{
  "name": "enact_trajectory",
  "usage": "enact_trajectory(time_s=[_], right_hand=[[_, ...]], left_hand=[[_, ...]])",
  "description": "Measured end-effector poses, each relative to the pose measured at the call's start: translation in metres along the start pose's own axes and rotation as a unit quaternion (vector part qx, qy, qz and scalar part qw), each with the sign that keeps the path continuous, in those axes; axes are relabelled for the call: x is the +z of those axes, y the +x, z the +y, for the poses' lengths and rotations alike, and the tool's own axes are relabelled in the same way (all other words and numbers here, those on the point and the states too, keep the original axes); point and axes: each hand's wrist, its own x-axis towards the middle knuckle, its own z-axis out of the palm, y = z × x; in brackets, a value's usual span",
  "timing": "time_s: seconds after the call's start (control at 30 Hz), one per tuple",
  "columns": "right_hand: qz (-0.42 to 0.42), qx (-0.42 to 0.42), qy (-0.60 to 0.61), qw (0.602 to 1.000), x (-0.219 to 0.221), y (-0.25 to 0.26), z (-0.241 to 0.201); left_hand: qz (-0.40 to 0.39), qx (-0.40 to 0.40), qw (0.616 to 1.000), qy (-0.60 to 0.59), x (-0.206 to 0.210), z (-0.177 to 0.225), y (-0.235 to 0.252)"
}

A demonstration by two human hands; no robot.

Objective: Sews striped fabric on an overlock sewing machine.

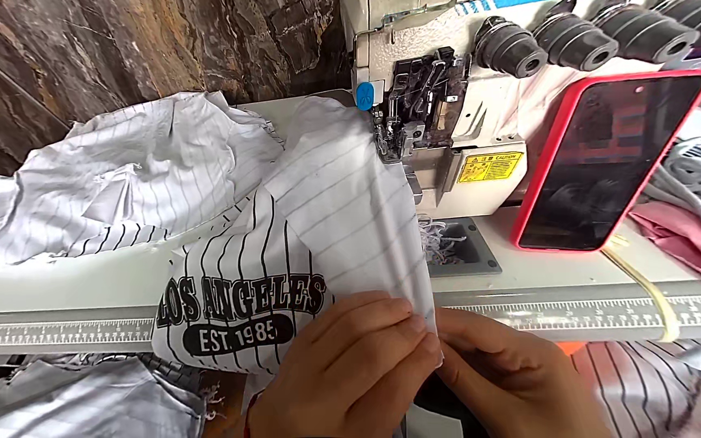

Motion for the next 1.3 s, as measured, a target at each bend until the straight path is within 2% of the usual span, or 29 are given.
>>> enact_trajectory(time_s=[0.23, 0.6, 0.73, 0.9, 1.0, 1.07, 1.17, 1.3], right_hand=[[-0.027, 0.045, 0.031, 0.998, -0.004, -0.002, -0.003], [-0.027, 0.028, 0.025, 0.999, -0.005, -0.005, -0.006], [-0.037, 0.041, 0.084, 0.995, -0.007, -0.004, -0.005], [0.041, 0.059, 0.155, 0.985, 0.005, 0.004, 0.005], [0.041, 0.048, 0.159, 0.985, 0.008, 0.002, 0.001], [0.043, 0.037, 0.137, 0.989, 0.014, -0.001, -0.002], [0.051, -0.031, 0.052, 0.997, 0.022, -0.008, 0.008], [0.051, -0.092, -0.001, 0.994, 0.019, -0.009, 0.027]], left_hand=[[-0.009, -0.006, 1.000, 0.018, 0.008, -0.002, -0.011], [0.002, -0.008, 1.000, 0.022, 0.005, -0.002, -0.008], [0.002, 0.025, 0.999, 0.036, 0.007, -0.004, -0.009], [-0.007, 0.048, 0.999, -0.001, 0.008, -0.020, -0.014], [-0.029, 0.051, 0.996, 0.061, -0.004, -0.037, -0.010], [-0.033, 0.085, 0.993, 0.074, -0.023, -0.042, -0.004], [-0.090, 0.120, 0.986, 0.067, -0.047, -0.037, 0.002], [-0.133, 0.139, 0.979, 0.073, -0.046, -0.042, 0.000]])
